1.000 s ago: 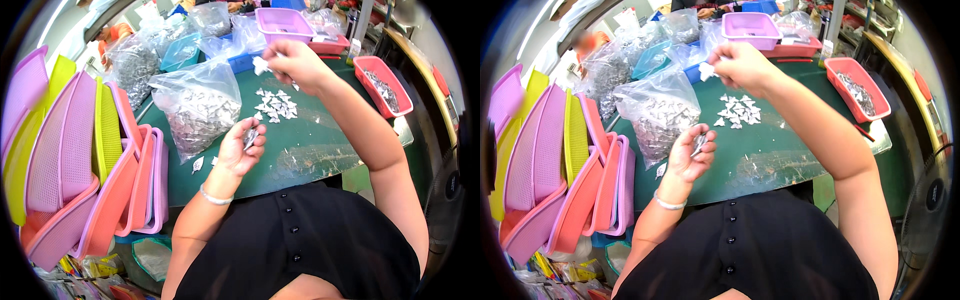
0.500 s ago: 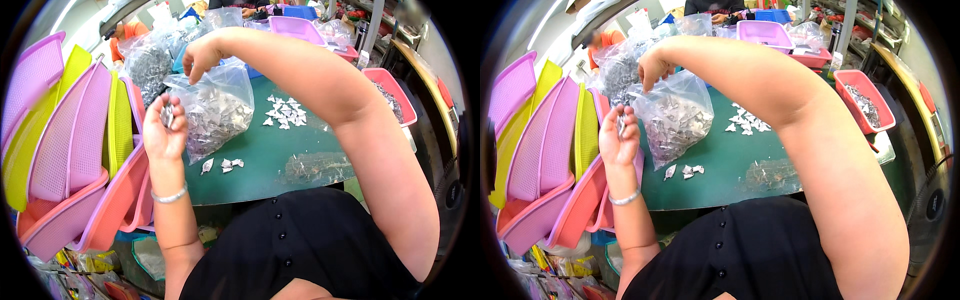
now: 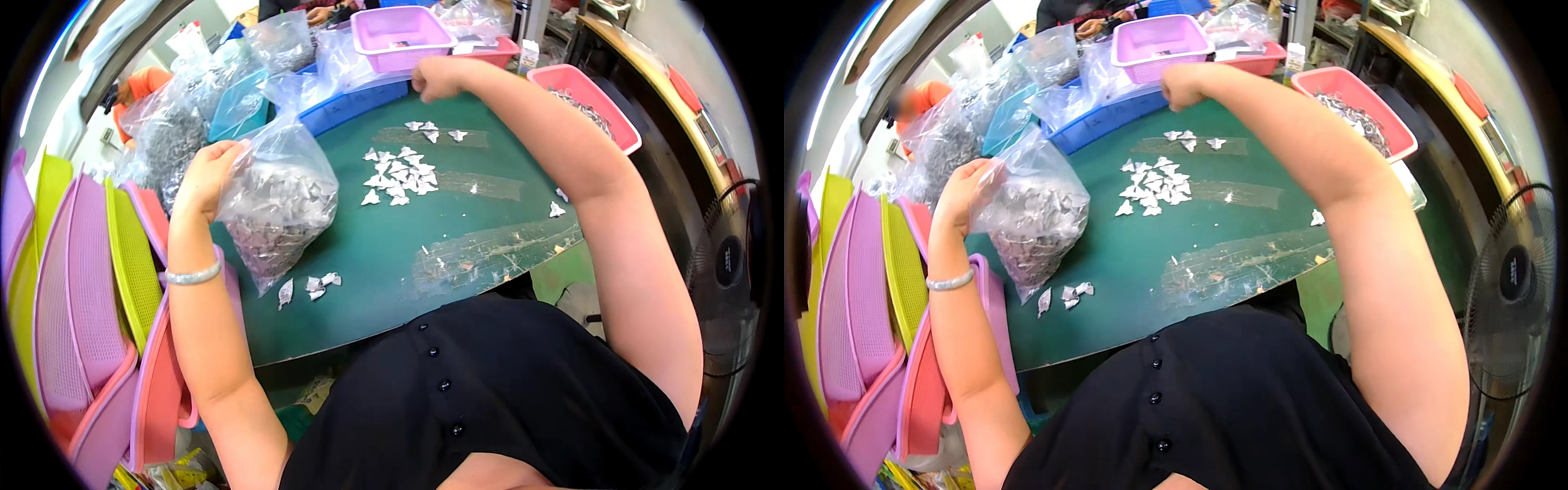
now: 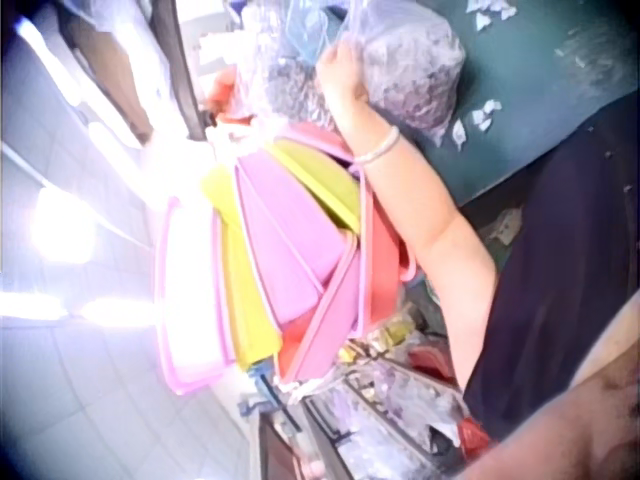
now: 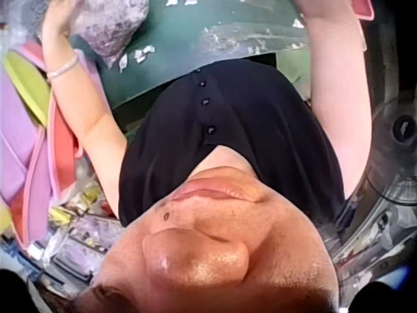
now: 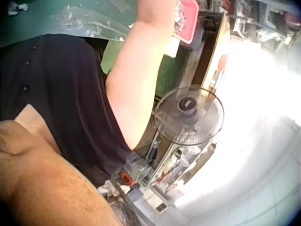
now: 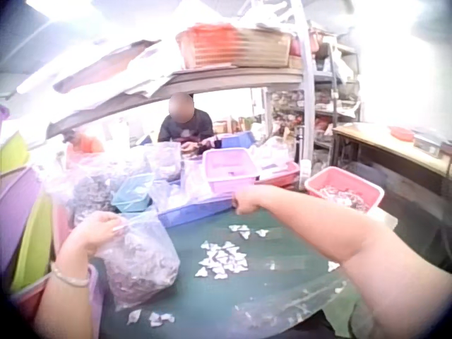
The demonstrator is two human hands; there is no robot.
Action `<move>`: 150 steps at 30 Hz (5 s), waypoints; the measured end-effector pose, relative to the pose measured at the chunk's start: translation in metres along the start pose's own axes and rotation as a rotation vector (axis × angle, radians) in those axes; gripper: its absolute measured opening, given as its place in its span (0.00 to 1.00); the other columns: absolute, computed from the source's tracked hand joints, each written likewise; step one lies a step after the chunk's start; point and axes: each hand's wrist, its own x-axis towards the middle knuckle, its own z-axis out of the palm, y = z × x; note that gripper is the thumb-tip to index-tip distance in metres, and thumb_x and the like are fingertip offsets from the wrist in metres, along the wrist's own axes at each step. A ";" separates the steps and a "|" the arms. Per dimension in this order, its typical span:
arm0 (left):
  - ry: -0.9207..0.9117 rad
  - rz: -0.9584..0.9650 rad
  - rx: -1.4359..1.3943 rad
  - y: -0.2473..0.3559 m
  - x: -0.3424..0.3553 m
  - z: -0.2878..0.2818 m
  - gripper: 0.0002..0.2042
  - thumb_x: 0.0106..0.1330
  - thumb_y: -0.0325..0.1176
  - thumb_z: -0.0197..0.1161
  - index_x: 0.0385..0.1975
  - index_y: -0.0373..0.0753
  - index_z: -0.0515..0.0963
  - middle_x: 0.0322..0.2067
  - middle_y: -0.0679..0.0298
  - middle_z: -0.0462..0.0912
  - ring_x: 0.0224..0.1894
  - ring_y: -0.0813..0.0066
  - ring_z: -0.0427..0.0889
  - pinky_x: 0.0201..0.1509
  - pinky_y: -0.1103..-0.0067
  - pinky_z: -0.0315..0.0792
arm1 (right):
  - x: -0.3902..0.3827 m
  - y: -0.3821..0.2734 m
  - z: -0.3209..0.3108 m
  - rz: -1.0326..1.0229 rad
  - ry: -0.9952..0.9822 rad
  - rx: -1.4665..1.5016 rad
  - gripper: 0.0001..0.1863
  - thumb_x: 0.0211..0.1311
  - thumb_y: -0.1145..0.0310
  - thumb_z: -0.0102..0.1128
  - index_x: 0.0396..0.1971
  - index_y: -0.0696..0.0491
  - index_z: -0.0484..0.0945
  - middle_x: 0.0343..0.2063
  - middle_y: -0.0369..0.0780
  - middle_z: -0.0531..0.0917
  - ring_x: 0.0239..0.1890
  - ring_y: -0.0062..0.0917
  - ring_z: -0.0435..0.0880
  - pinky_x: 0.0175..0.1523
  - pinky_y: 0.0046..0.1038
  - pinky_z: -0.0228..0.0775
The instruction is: The person picks small silver metal pieces from a pile on a green workbench, places them into a clear plastic bag, and then uses red-handled pliers to trim edges off several pieces. Trimmed pieces are placed into a red basket on the right.
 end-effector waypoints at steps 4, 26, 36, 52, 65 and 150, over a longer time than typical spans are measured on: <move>0.343 0.311 0.082 0.015 -0.011 -0.006 0.11 0.63 0.35 0.54 0.38 0.35 0.76 0.30 0.69 0.78 0.32 0.83 0.73 0.37 0.85 0.66 | -0.002 0.057 0.067 0.225 -0.209 0.077 0.18 0.36 0.68 0.68 0.32 0.59 0.77 0.29 0.46 0.80 0.33 0.34 0.79 0.38 0.33 0.71; -0.004 0.333 0.153 -0.046 -0.030 0.190 0.07 0.55 0.28 0.58 0.32 0.33 0.76 0.32 0.59 0.77 0.27 0.72 0.75 0.30 0.81 0.70 | 0.044 0.057 0.100 0.088 0.055 0.463 0.15 0.41 0.82 0.48 0.32 0.56 0.78 0.31 0.47 0.80 0.33 0.35 0.79 0.40 0.32 0.70; -0.038 0.278 0.076 -0.052 -0.022 0.197 0.07 0.56 0.28 0.59 0.33 0.33 0.76 0.33 0.61 0.77 0.26 0.77 0.76 0.29 0.83 0.70 | 0.065 0.030 0.095 0.095 -0.164 0.381 0.19 0.35 0.65 0.70 0.26 0.59 0.73 0.24 0.42 0.77 0.28 0.30 0.76 0.32 0.30 0.68; -0.013 0.401 0.169 -0.031 0.012 0.216 0.08 0.53 0.29 0.59 0.32 0.34 0.76 0.28 0.57 0.75 0.27 0.67 0.76 0.32 0.77 0.70 | 0.051 0.063 0.091 0.021 -0.246 0.323 0.17 0.34 0.77 0.65 0.31 0.56 0.75 0.28 0.41 0.77 0.30 0.29 0.77 0.31 0.29 0.70; -0.071 0.199 0.703 0.009 0.123 0.290 0.18 0.47 0.39 0.67 0.39 0.43 0.77 0.42 0.57 0.72 0.49 0.60 0.71 0.52 0.71 0.66 | 0.036 0.054 0.095 0.113 -0.076 0.179 0.16 0.34 0.73 0.68 0.29 0.61 0.79 0.32 0.49 0.80 0.37 0.37 0.80 0.42 0.31 0.71; 0.039 0.020 0.555 -0.062 -0.006 0.204 0.18 0.55 0.35 0.59 0.43 0.30 0.71 0.31 0.47 0.78 0.38 0.53 0.77 0.42 0.67 0.70 | 0.031 -0.088 0.115 -0.095 -0.222 0.445 0.12 0.39 0.68 0.67 0.21 0.57 0.73 0.19 0.40 0.77 0.25 0.28 0.75 0.29 0.30 0.66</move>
